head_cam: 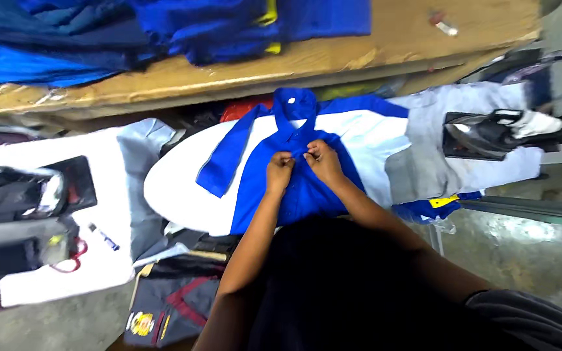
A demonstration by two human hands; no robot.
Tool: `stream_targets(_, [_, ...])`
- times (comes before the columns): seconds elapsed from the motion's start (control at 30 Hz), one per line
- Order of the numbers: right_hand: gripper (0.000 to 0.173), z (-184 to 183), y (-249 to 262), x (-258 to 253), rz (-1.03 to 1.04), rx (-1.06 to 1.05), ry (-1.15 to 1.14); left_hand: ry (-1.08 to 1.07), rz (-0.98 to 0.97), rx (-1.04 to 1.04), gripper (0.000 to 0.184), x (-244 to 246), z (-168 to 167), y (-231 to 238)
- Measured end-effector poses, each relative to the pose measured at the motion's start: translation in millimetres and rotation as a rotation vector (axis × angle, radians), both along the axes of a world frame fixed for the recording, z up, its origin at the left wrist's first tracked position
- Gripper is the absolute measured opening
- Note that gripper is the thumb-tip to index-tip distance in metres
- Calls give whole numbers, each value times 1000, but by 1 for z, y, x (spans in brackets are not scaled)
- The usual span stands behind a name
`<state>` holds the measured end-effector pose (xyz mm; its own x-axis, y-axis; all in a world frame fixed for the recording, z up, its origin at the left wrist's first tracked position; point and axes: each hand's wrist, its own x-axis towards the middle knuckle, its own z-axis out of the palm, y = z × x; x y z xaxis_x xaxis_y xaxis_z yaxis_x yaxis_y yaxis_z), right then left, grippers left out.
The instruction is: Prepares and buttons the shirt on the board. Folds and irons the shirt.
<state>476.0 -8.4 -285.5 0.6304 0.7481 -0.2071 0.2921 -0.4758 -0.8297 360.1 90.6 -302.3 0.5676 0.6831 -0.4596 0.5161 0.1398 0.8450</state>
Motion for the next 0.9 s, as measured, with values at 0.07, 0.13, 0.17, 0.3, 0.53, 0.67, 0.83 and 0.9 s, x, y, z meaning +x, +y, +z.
stream_targets(0.07, [35, 14, -6, 44, -87, 40, -170, 24, -11, -14, 30, 2, -1, -1])
stream_targets(0.13, [40, 32, -14, 109, -195, 14, -369, 34, 15, -52, 29, 3, 0, -1])
stream_targets(0.17, [43, 44, -19, 146, -259, -20, -431, 35, 27, -68, 28, 3, 1, -2])
stream_targets(0.3, [60, 69, -24, 279, -410, -197, -575, -1, 46, -95, 29, 1, 2, -2])
stream_targets(0.53, [52, 73, -11, 333, -334, -532, -438, -56, 75, -109, 27, -2, 1, -2])
stream_targets(0.67, [49, 80, -16, 267, -323, -297, -356, -108, 96, -135, 26, -1, -1, -2])
stream_targets(0.83, [36, 51, -30, 102, 227, -203, -159, -107, 97, -142, 25, -1, -1, -1])
stream_targets(0.9, [41, 39, -30, 57, 390, -320, -138, -100, 86, -143, 26, -1, -1, 0])
